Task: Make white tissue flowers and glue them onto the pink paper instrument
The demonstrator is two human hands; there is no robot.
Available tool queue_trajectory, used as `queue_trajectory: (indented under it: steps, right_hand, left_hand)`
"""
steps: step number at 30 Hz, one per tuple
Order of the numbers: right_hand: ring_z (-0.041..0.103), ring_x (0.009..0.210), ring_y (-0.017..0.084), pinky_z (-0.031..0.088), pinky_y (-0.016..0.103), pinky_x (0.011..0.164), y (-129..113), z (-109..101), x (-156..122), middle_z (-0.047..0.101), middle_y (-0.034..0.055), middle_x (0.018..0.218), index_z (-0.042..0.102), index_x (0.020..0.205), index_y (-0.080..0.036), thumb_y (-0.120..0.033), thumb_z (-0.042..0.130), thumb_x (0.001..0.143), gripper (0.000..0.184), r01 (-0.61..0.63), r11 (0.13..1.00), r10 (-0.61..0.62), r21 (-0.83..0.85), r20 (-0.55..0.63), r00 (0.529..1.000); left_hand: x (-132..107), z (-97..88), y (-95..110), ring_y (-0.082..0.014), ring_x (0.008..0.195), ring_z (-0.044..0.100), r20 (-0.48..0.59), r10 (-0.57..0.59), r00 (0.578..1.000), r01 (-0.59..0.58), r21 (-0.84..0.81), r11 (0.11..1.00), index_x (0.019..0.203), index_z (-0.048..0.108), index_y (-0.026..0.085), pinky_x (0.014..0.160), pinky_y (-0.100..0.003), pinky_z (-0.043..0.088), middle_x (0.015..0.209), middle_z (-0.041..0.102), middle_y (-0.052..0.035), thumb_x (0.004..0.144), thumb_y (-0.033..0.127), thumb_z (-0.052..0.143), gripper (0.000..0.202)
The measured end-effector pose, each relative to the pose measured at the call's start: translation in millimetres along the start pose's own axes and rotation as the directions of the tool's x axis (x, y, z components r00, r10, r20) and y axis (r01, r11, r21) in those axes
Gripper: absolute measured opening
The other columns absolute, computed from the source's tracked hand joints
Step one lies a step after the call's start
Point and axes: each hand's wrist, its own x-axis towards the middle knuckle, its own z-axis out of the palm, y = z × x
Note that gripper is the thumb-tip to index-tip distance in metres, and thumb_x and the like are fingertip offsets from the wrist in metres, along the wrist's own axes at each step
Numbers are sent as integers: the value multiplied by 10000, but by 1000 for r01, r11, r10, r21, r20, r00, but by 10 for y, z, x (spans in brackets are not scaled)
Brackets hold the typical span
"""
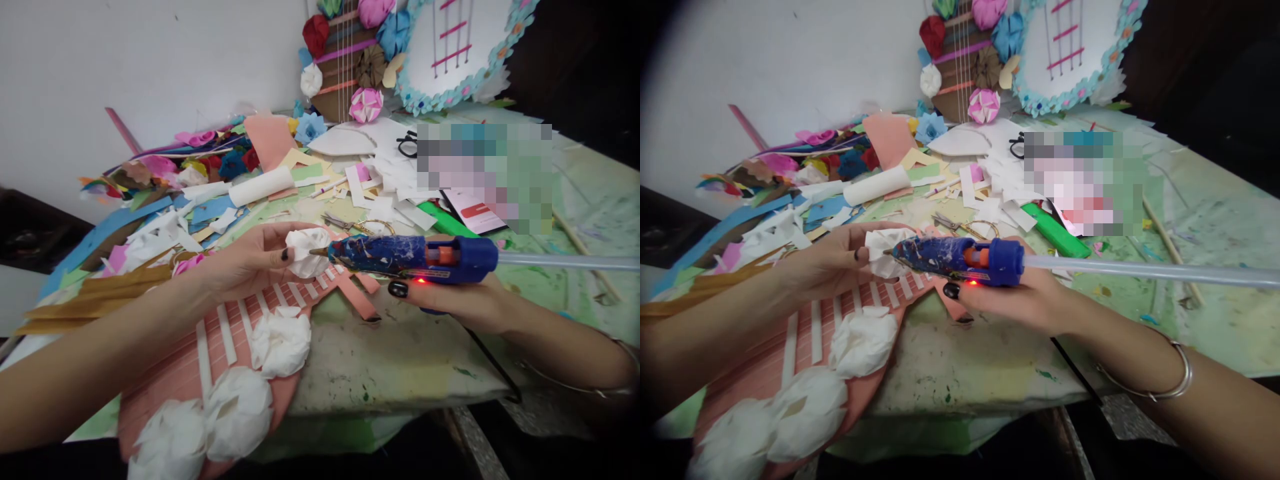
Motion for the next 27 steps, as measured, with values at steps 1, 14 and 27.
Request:
queue_trajectory:
  steps: [1, 14, 27]
  right_hand:
    - [665, 667, 167, 538, 266, 626, -8, -3, 1, 712, -29, 687, 726, 698, -263, -276, 714, 775, 80, 5, 1000, -4, -2, 39, 999]
    - [520, 587, 104, 436, 232, 530, 10, -9, 40, 602, -20, 661, 672, 695, -236, -295, 684, 807, 128, 25, 996, -28, -84, -36, 999]
    - [459, 553, 109, 412, 258, 569, -18, -32, 68, 507, -41, 575, 628, 658, -233, -306, 709, 773, 159, 139, 958, -148, -249, -19, 989]
  left_hand:
    - [-2, 9, 0, -170, 926, 669, -3, -5, 1000, 5, 4, 1000, 1165, 680, 189, 827, -261, 579, 1078, 697, -61, 682, 237, 844, 512]
    - [-72, 11, 29, -153, 841, 680, -17, 32, 999, -33, -91, 995, 1074, 712, 189, 756, -244, 593, 949, 710, -26, 648, 163, 856, 451]
    - [-88, -15, 21, -180, 889, 685, -159, 171, 972, -181, -47, 982, 1052, 710, 193, 788, -292, 610, 1039, 711, -28, 620, 162, 861, 459]
